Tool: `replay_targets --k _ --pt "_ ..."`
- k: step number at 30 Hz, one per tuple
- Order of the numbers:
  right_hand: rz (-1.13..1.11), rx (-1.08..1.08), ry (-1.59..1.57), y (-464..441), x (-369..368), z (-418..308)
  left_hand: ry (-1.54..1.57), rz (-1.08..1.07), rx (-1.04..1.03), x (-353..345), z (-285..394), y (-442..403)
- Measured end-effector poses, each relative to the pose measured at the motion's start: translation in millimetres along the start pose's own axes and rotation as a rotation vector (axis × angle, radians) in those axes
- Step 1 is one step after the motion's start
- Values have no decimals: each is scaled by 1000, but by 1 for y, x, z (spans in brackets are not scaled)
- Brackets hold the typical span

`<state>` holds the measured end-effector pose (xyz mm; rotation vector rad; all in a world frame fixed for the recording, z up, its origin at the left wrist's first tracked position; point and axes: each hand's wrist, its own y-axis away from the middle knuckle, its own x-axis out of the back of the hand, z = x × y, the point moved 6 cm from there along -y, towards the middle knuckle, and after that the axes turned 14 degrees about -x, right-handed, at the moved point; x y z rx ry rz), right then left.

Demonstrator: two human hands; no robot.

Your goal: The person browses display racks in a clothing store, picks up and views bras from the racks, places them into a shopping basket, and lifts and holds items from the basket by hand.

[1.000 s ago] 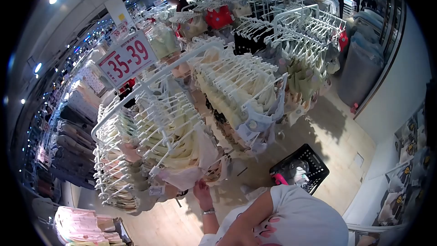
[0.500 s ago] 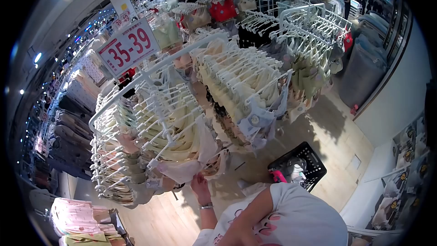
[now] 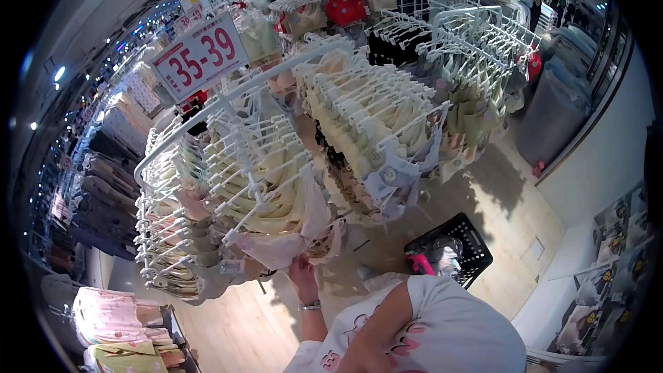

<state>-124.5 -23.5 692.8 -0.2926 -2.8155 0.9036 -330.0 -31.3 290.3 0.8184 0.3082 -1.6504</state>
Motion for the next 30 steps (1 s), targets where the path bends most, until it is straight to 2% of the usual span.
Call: replay_targets --k 14,18,21,23,26,27,30 --pt "10 -58 -25 -1 0 7 17 20 -19 -5 8 9" --pt "105 -131 35 7 6 19 -14 -45 -31 0 5 4" --pt "393 -377 232 40 22 54 16 -82 -77 1 8 7" --pt "799 -732 469 92 51 84 11 -70 -94 3 12 11" --pt "1215 -906 456 165 73 98 -79 -51 -91 3 25 9" --pt "1367 -958 450 191 78 100 -312 -129 -216 -8 39 15" --pt "1578 -893 165 256 78 124 -197 -94 -148 -8 46 13"
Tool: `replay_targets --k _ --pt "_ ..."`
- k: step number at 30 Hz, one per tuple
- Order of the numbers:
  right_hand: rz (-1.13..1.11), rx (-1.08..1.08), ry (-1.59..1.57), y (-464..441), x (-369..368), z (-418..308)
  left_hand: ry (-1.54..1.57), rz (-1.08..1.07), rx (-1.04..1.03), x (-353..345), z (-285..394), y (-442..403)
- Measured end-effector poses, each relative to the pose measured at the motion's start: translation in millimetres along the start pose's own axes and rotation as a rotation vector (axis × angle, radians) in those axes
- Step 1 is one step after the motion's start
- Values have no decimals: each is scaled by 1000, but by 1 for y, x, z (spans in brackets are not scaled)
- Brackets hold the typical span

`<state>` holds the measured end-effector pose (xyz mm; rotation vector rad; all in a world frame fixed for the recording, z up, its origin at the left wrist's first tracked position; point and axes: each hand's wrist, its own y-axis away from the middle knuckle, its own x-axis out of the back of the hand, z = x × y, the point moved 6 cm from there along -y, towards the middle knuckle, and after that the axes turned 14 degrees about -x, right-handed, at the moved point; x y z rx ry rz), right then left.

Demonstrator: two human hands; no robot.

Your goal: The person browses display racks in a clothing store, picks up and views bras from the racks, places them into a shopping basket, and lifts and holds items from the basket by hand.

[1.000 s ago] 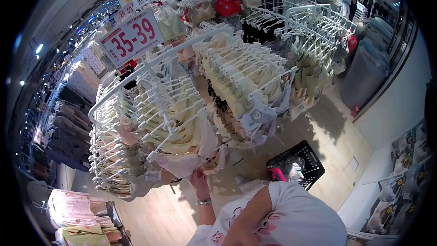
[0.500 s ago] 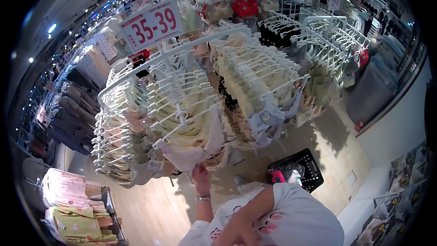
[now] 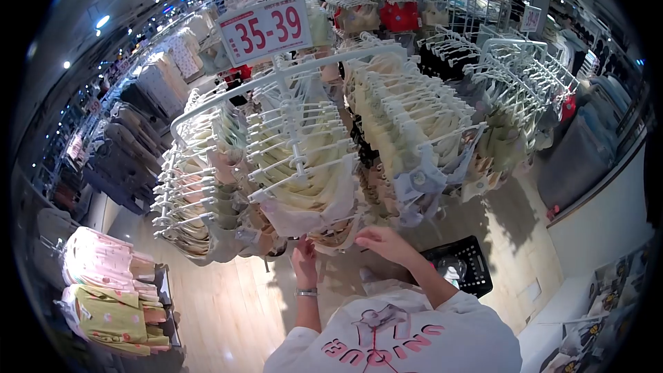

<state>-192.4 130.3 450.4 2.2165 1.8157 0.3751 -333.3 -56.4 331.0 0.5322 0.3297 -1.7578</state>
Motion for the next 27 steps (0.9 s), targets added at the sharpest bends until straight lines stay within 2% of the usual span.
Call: replay_targets --k 3,6,9,12,15,18,21,22,23,27 --pt "166 5 151 4 14 6 -157 -166 -127 10 -2 -12" --pt "163 -25 160 0 15 10 41 70 -112 16 6 -19" --pt "112 -16 199 -26 15 43 -208 54 -337 17 30 -33" --pt "95 -105 345 -46 15 48 -491 99 -502 5 55 -45" --pt "208 49 63 -90 24 65 -667 47 -506 12 56 -70" --pt "650 238 397 -93 37 38 -569 -169 -475 4 57 -83" --pt "426 377 209 -103 32 9 -672 -206 -449 3 57 -84" --pt "444 353 206 -103 32 6 -737 -204 -441 7 55 -86" --pt "460 329 206 -103 32 4 -629 -245 -534 1 58 -86" --pt "484 324 344 -116 36 16 -497 -251 -340 -9 65 -70"
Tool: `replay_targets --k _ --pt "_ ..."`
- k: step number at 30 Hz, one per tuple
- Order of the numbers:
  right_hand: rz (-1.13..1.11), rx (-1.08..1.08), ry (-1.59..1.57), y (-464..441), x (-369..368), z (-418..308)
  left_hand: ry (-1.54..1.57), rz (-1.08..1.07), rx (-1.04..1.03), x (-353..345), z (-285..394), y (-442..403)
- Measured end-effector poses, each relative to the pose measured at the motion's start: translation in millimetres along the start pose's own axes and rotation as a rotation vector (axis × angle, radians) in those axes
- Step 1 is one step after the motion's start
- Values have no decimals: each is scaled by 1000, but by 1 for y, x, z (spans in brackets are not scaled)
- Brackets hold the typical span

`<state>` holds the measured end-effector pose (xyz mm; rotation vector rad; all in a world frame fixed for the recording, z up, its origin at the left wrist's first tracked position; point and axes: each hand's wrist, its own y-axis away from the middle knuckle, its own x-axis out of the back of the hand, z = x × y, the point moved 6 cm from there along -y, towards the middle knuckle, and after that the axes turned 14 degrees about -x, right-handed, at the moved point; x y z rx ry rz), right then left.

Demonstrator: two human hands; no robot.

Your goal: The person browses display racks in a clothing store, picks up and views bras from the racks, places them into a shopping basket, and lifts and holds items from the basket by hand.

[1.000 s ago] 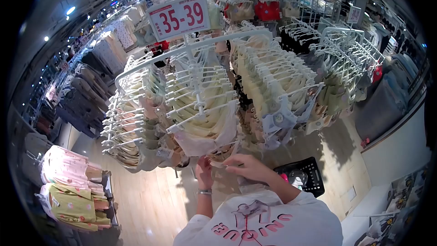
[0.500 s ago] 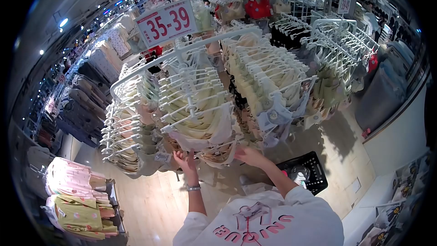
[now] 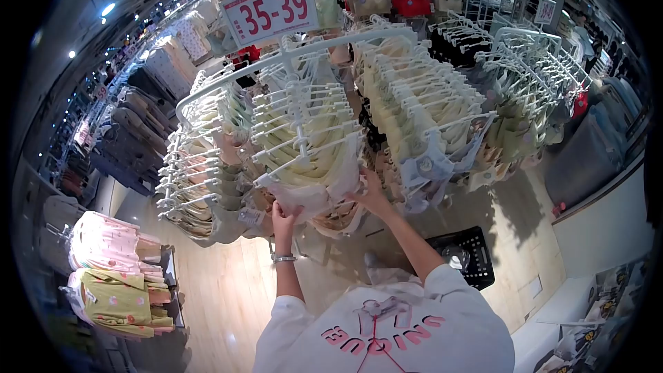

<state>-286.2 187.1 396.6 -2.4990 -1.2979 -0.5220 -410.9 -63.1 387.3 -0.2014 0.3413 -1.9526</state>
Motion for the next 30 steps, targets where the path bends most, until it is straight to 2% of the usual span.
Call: replay_targets --k 6,9,10,12,15,18,21,24,30 --pt "70 -40 -47 11 -14 23 187 -24 126 3 -2 7" --pt "-5 -273 -247 7 -39 52 291 45 246 1 -1 13" --pt "-74 -352 -351 9 -46 60 302 23 232 1 -7 13" --pt "-215 -509 -555 25 -42 32 323 -20 202 1 -19 12" --pt "-305 -617 -818 33 -50 36 420 -8 130 -8 -1 13" --pt "-312 -497 -1062 28 -51 53 443 -28 127 -9 -2 9" --pt "-534 -479 -1446 22 -57 58 457 -7 77 -9 7 5" --pt "-493 -523 -1367 26 -50 49 393 22 71 -5 0 3" --pt "-374 -720 -1472 32 -56 67 176 93 76 4 -12 8"
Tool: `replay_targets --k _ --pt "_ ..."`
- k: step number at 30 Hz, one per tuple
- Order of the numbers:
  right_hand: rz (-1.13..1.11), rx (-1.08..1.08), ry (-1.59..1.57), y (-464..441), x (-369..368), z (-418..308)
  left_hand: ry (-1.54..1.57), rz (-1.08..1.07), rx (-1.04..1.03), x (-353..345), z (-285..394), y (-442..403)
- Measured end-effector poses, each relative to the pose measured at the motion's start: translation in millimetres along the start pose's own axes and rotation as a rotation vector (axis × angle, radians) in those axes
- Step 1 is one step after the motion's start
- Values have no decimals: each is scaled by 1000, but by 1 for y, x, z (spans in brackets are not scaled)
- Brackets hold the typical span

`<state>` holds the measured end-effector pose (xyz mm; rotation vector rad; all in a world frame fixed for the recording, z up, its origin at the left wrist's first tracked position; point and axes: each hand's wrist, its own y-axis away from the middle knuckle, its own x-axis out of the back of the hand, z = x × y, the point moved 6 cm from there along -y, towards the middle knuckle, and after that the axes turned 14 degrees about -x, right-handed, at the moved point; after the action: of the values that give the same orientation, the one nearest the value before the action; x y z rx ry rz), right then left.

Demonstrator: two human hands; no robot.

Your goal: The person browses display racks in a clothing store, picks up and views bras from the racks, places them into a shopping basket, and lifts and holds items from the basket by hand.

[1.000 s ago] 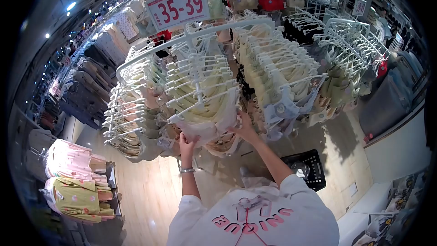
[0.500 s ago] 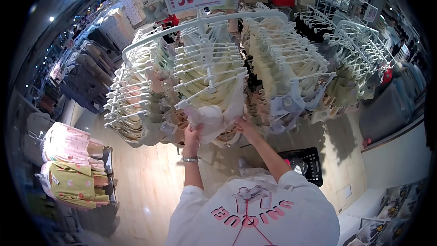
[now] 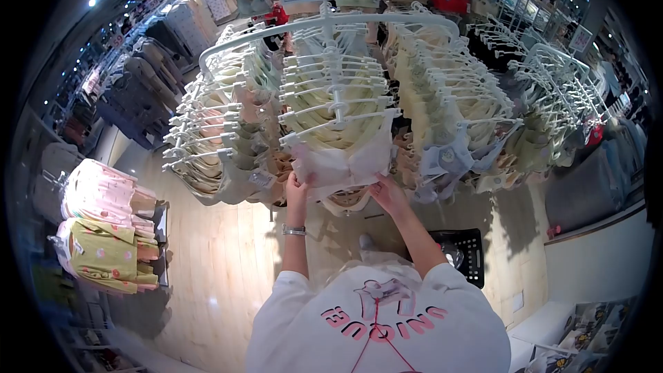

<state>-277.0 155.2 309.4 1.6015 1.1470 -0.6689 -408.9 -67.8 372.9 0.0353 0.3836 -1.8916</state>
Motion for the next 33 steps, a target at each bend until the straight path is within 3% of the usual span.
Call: replay_targets --k 4,10,13,16,19,22,25,33 --pt "-53 -2 0 -4 7 2 -19 9 -49 -5 9 1" --pt "-34 -18 -27 -7 21 -4 -316 97 -375 1 51 -17" --pt "9 -38 25 -8 29 -10 -334 -20 -414 -8 75 -33" --pt "-3 -84 84 -4 28 -15 21 -44 -342 -19 84 -43" --pt "5 -125 88 -7 36 -12 183 34 -224 -22 98 -42" --pt "46 -133 87 -4 41 -9 322 20 -236 -21 100 -49" --pt "67 -152 113 1 45 -10 205 -78 -230 -20 94 -55" --pt "55 -124 54 28 84 -12 173 -20 -168 -19 79 -56"
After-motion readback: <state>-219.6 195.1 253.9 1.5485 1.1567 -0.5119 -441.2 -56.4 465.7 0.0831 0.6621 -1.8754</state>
